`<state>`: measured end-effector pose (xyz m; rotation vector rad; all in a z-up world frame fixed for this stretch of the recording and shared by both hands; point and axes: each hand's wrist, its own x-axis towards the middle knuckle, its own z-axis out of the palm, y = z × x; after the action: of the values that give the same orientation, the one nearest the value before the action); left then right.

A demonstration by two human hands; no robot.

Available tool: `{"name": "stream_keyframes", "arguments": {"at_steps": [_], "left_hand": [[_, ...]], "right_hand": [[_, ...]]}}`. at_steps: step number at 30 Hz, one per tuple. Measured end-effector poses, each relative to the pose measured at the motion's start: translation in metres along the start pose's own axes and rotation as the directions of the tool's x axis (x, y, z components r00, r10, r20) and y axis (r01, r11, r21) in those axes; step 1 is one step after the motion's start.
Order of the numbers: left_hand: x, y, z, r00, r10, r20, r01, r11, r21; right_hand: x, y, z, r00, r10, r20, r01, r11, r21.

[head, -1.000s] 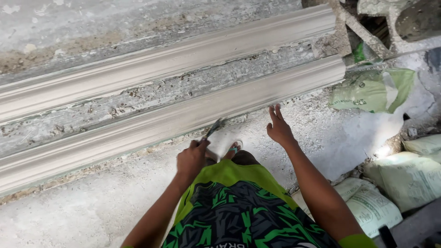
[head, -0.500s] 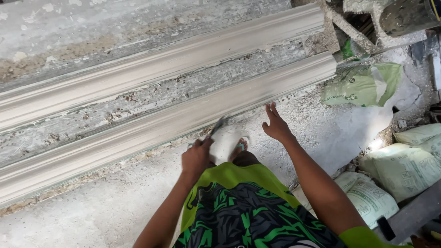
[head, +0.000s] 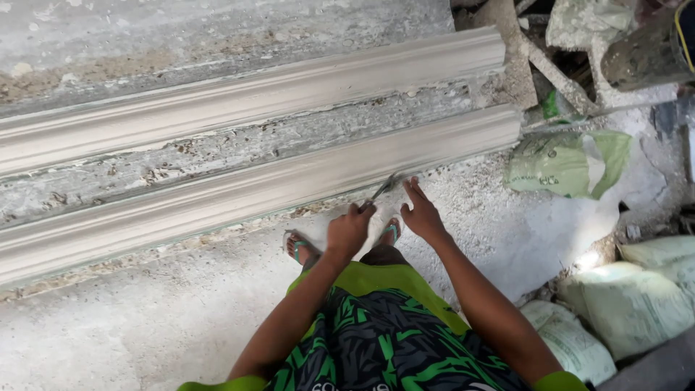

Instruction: Cleaning and smoothing the edges of gypsum crown moldings using a scraper tool.

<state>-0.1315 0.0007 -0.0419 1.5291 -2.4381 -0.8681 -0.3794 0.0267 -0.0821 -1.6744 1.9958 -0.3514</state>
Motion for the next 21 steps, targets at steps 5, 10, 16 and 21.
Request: {"name": "stream_keyframes", "arguments": {"at_steps": [5,10,16,21], "left_hand": [[-0.033,-0.045,-0.030,0.995,-0.091,0.040,0.091,0.996,0.010],[-0.033,-0.020,-0.045,0.977,-0.209,0.035,0.202,0.968,0.148],[0.064,0.102,0.045,0.997,-0.077,0.020,0.076,0.995,0.058],[0.060,0.108,0.041,0.993,-0.112,0.045,0.106,0.988,0.112]], "right_hand": [[-0.019,0.040,-0.017,0.997,-0.071,0.042,0.048,0.913,0.404],[-0.030,0.113,-0.033,0.996,0.083,0.020,-0.082,0.864,0.496],[-0.014,0.194,-0.036,0.982,0.037,0.185,-0.141,0.797,0.587],[0.005,0.223,-0.055,0.957,0.006,0.291,-0.194,0.757,0.624]]}}
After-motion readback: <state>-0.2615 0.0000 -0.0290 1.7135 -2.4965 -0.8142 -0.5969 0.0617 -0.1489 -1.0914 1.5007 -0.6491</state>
